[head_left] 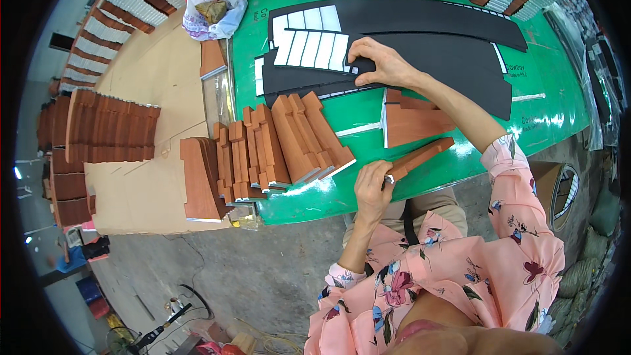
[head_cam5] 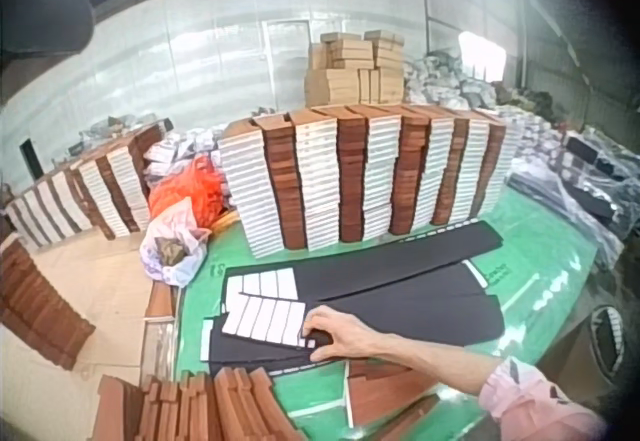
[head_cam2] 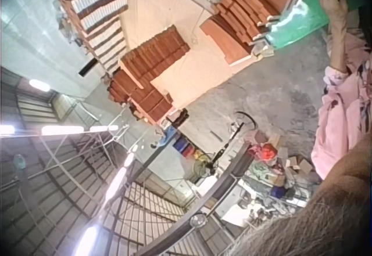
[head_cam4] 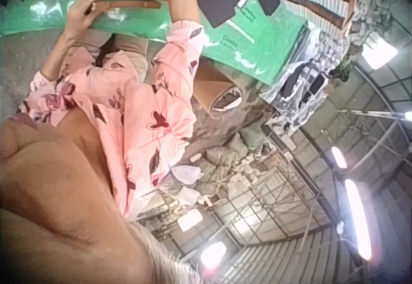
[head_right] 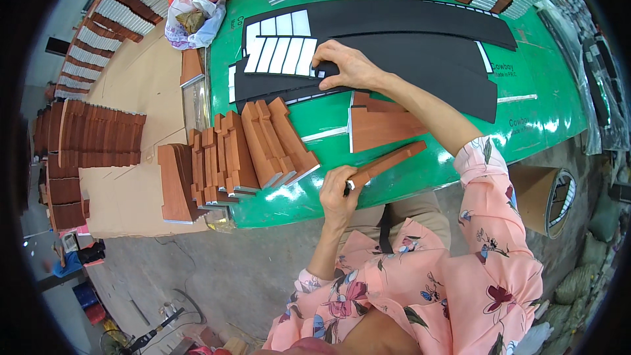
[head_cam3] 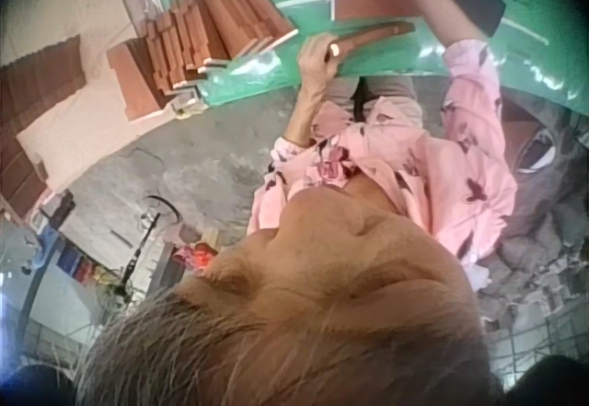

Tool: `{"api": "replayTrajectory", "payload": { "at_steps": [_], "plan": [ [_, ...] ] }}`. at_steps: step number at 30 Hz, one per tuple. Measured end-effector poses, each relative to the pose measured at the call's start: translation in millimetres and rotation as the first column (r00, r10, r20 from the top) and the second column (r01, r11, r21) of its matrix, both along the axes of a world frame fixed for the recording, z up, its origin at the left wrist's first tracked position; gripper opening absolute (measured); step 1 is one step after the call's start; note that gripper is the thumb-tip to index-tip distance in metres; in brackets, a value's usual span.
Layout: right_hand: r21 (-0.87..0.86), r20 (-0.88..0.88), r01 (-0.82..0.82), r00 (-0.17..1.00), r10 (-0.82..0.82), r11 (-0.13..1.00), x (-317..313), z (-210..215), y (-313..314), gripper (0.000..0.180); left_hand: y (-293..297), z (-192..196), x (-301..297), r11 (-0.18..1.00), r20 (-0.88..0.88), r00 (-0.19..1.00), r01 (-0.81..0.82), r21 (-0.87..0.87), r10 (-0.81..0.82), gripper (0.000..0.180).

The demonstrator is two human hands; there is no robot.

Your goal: Applying black adhesive strips and metal clips to rectangular wooden blocks.

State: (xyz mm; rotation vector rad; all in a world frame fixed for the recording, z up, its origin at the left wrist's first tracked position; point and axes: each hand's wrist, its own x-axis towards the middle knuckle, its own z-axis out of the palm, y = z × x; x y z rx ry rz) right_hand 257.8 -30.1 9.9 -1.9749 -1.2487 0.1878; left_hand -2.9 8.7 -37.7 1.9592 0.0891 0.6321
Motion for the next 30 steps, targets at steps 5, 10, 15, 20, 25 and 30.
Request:
{"api": "replayTrajectory", "payload": {
  "at_steps": [5,10,15,20,25,30],
  "plan": [
    [-0.037,-0.197,0.209,0.957,-0.212,0.977,-6.5,-5.3,6.2,0.030,-4.9,1.0,-0.6,1.000,0.008,1.000,-0.011,0.013,0.011,0.043],
    [0.233,-0.656,0.317,0.749,-0.092,0.919,-25.3,17.9,-13.6,0.023,-7.2,-1.4,-1.4,1.000,-0.014,1.000,-0.017,0.005,0.017,0.040],
    [0.218,-0.753,0.246,0.658,0.002,0.944,-73.2,52.1,-72.7,0.032,-1.9,2.2,-0.8,0.999,-0.024,0.999,-0.043,0.013,0.043,0.033],
    [0.191,-0.716,0.209,0.698,-0.010,0.959,-128.3,61.2,-119.1,0.049,4.4,13.3,-2.2,0.997,-0.032,0.999,-0.024,-0.077,0.022,0.029],
    [0.120,-0.538,0.194,0.837,-0.101,0.974,-156.6,50.3,-130.0,0.052,3.3,11.8,-4.4,0.990,0.040,0.999,-0.019,-0.143,0.025,0.028],
    [0.162,-0.356,0.127,0.932,-0.062,0.979,-167.8,47.8,-108.1,0.049,2.0,5.3,-5.1,0.974,0.055,0.998,-0.003,-0.228,0.016,0.027]
  ]
}}
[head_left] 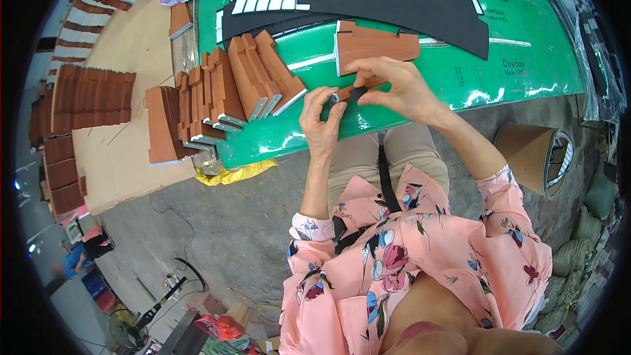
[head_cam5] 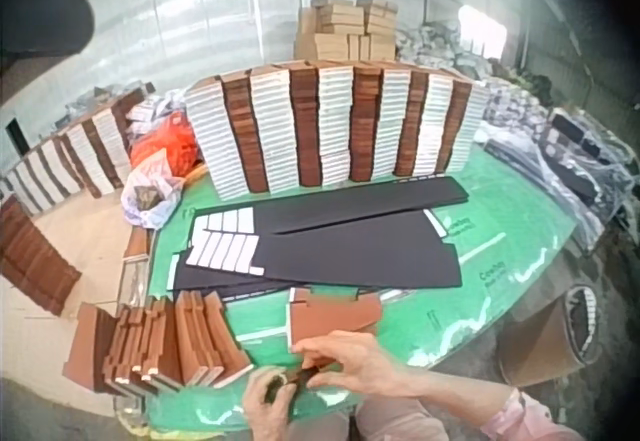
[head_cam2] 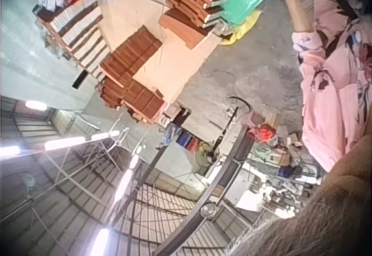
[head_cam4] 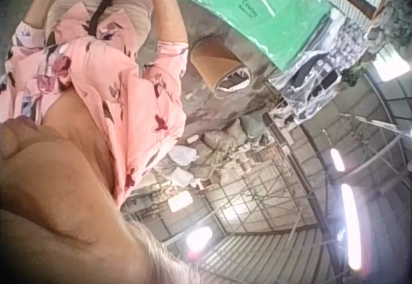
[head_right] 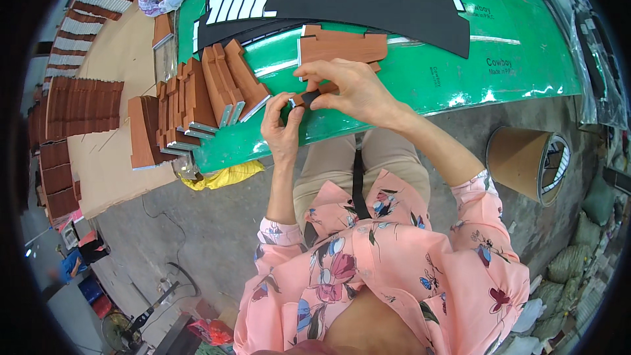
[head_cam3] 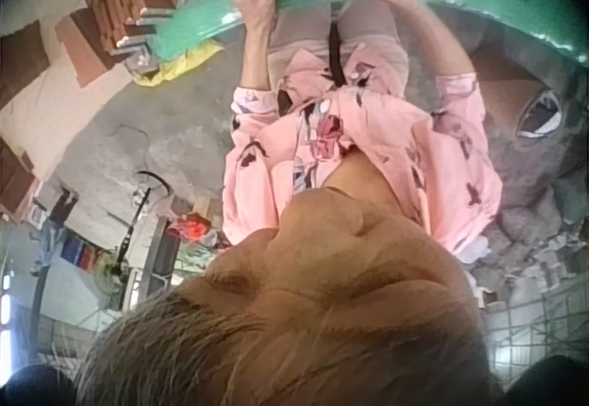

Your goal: Applying black adhesive strips and metal clips to rectangular wooden blocks.

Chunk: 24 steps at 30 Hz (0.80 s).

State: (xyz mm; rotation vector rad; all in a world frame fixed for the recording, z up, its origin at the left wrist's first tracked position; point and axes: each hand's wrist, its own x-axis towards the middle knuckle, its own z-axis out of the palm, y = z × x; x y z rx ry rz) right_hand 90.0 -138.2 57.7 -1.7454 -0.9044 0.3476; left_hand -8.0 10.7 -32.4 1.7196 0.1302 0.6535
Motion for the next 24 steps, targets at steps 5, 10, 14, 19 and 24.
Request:
{"api": "replayTrajectory", "payload": {
  "at_steps": [5,10,14,19,24],
  "plan": [
    [-0.057,0.128,-0.003,0.992,0.010,0.998,-0.2,-2.2,10.7,0.046,-0.1,-1.6,0.9,0.999,0.009,1.000,0.010,-0.033,-0.009,0.025],
    [-0.158,0.239,0.008,0.970,0.031,0.987,2.3,-1.6,14.1,0.050,1.2,2.9,1.0,1.000,0.001,1.000,-0.001,-0.002,0.001,0.025],
    [-0.189,0.246,0.003,0.968,0.045,0.982,2.3,0.2,17.3,0.051,2.0,-1.7,1.5,1.000,0.024,1.000,0.001,0.002,-0.001,0.025],
    [-0.210,0.222,-0.007,0.974,0.054,0.978,2.3,0.7,20.2,0.051,0.3,-1.9,3.8,0.999,0.059,0.997,-0.040,-0.014,0.041,0.024],
    [-0.210,0.234,-0.014,0.970,0.064,0.978,3.3,1.1,20.2,0.047,2.4,-3.2,1.4,1.000,0.054,0.999,0.002,0.022,-0.003,0.026]
  ]
}}
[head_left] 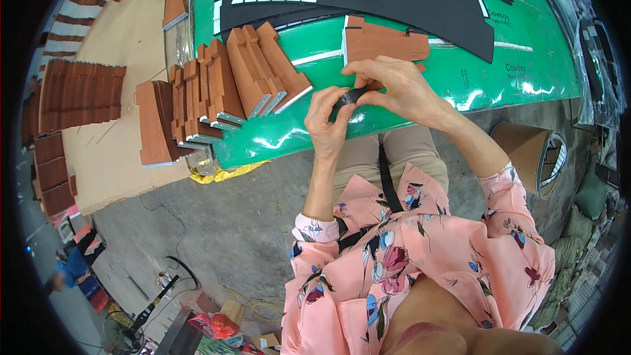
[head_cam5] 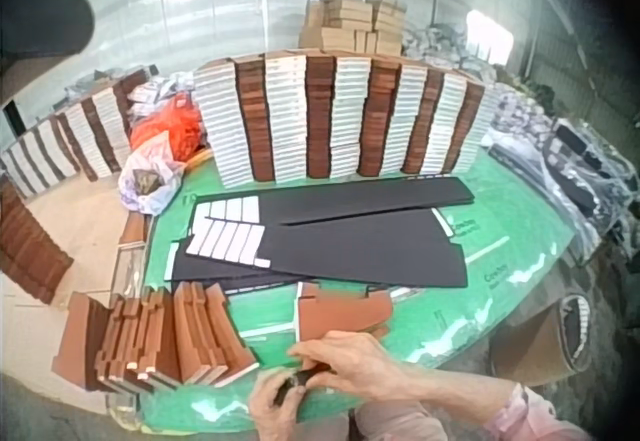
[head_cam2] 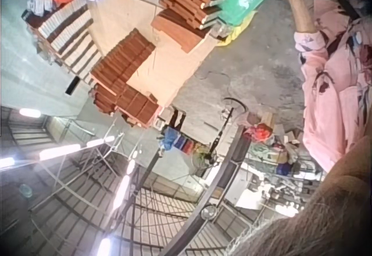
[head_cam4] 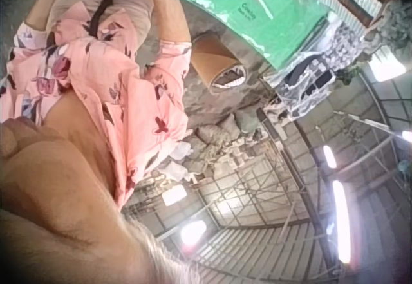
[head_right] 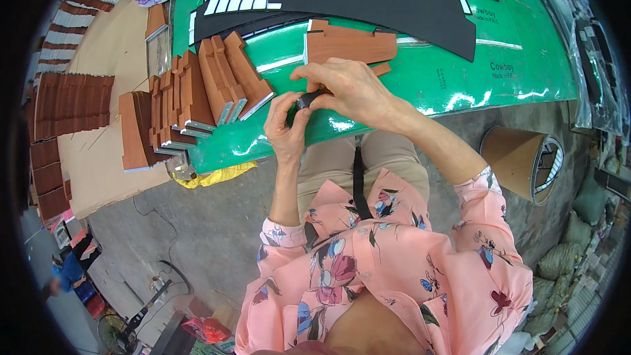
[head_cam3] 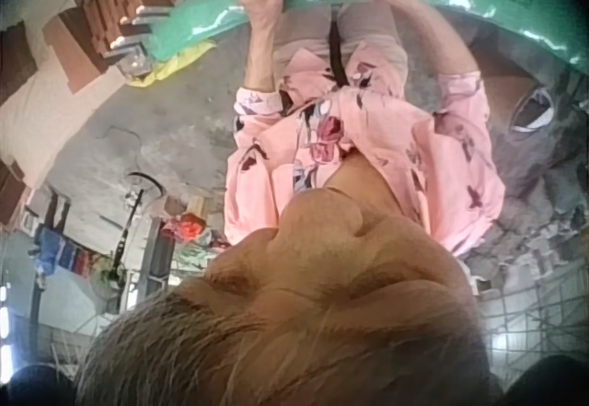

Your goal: Applying black adhesive strips and metal clips to rectangular wooden blocks.

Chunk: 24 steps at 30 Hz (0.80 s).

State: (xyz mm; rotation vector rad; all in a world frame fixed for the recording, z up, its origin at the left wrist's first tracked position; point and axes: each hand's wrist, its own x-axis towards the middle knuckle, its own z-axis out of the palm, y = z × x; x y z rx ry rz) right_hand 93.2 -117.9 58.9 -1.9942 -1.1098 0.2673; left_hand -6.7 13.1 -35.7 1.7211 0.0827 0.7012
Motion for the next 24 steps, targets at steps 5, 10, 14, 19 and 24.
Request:
{"api": "replayTrajectory", "payload": {
  "at_steps": [5,10,14,19,24],
  "plan": [
    [0.006,0.001,-0.002,1.000,0.002,1.000,0.3,-0.5,0.5,0.044,-0.6,-0.1,0.9,1.000,0.006,1.000,-0.004,0.002,0.004,0.025],
    [0.009,0.028,-0.016,0.999,0.015,1.000,1.1,-2.0,0.9,0.043,-0.8,-0.4,0.7,1.000,0.007,1.000,-0.008,0.000,0.008,0.025],
    [-0.039,0.045,-0.023,0.999,0.025,0.999,1.4,-1.2,0.8,0.047,-1.1,-0.4,0.3,1.000,0.012,1.000,-0.005,-0.003,0.005,0.025],
    [-0.052,0.145,-0.040,0.988,0.047,0.998,0.4,-4.2,0.4,0.046,-1.5,1.7,0.1,1.000,-0.004,1.000,-0.013,-0.005,0.013,0.025],
    [0.120,0.046,-0.010,0.999,0.004,0.993,2.1,-10.9,-8.8,0.042,-3.2,1.9,3.3,0.998,-0.005,0.998,-0.057,0.006,0.057,0.025]
  ]
}}
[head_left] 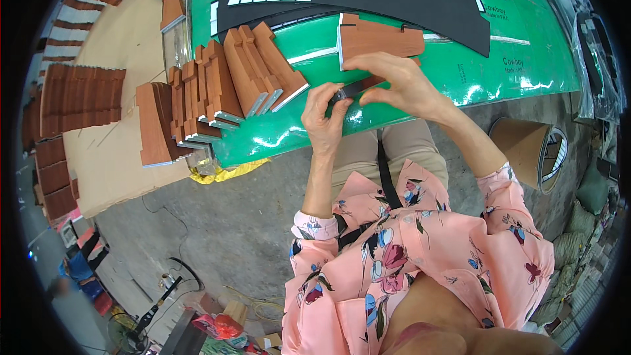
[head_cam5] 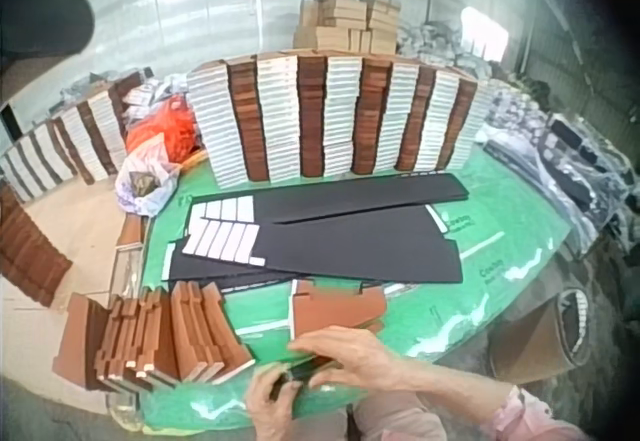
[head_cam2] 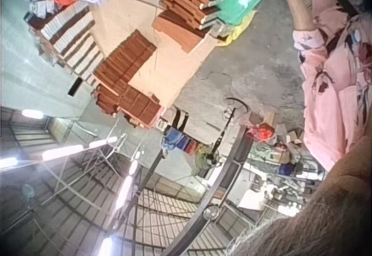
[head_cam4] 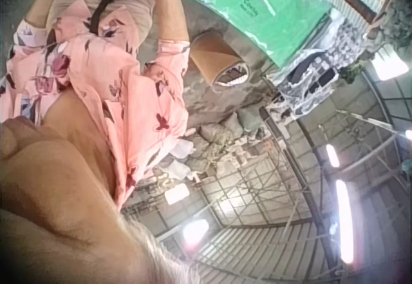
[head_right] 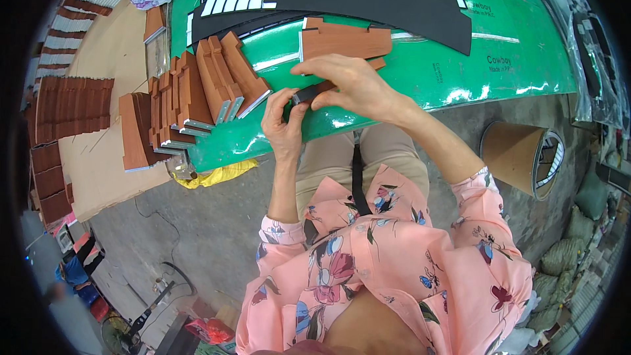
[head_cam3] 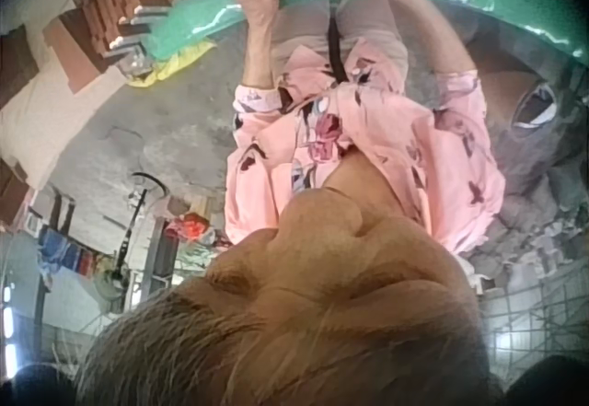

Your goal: Applying black adhesive strips and metal clips to rectangular wooden blocks.

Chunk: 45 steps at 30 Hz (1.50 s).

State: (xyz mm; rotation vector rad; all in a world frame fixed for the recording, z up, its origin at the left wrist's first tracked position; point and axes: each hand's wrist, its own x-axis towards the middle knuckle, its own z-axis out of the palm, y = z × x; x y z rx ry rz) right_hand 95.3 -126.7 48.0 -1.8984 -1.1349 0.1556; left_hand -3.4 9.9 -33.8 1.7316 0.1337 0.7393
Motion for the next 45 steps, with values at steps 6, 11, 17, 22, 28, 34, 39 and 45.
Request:
{"api": "replayTrajectory", "payload": {
  "at_steps": [6,11,17,22,28,34,39,45],
  "plan": [
    [-0.005,0.087,0.094,0.992,-0.093,0.996,-6.1,-11.9,-19.3,0.029,-2.8,-1.4,-0.7,1.000,-0.001,1.000,-0.004,0.005,0.004,0.026],
    [0.039,0.285,0.119,0.950,-0.125,0.992,-12.3,-23.6,-14.0,0.022,-6.0,2.5,-0.2,0.983,0.002,0.997,-0.072,0.166,0.073,0.024],
    [0.089,0.275,0.083,0.956,-0.104,0.993,-6.4,-19.6,-17.9,0.021,-7.2,2.8,3.1,0.887,0.108,0.992,-0.109,0.449,0.067,0.036],
    [0.070,-0.005,0.135,0.991,-0.134,0.988,35.2,-2.0,-20.5,0.014,-13.1,-2.8,0.2,0.891,0.092,0.989,-0.143,0.431,0.114,0.036],
    [-0.130,-0.042,0.202,0.977,-0.209,0.971,116.5,-2.5,21.0,0.011,-15.6,-10.9,1.0,0.860,0.123,0.986,-0.161,0.484,0.116,0.038],
    [-0.207,0.345,0.197,0.931,-0.116,0.958,179.0,-34.3,82.6,0.012,-14.4,-9.5,1.5,0.857,0.144,0.983,-0.171,0.486,0.115,0.038],
    [-0.240,0.402,0.297,0.897,-0.184,0.924,240.0,-38.0,112.8,0.019,-14.7,-2.2,2.4,0.868,0.105,0.988,-0.149,0.474,0.112,0.044],
    [-0.566,0.386,0.099,0.909,0.156,0.818,267.5,-32.0,142.2,0.040,-15.1,-7.1,-0.9,0.881,0.068,0.992,-0.129,0.455,0.111,0.038]
  ]
}}
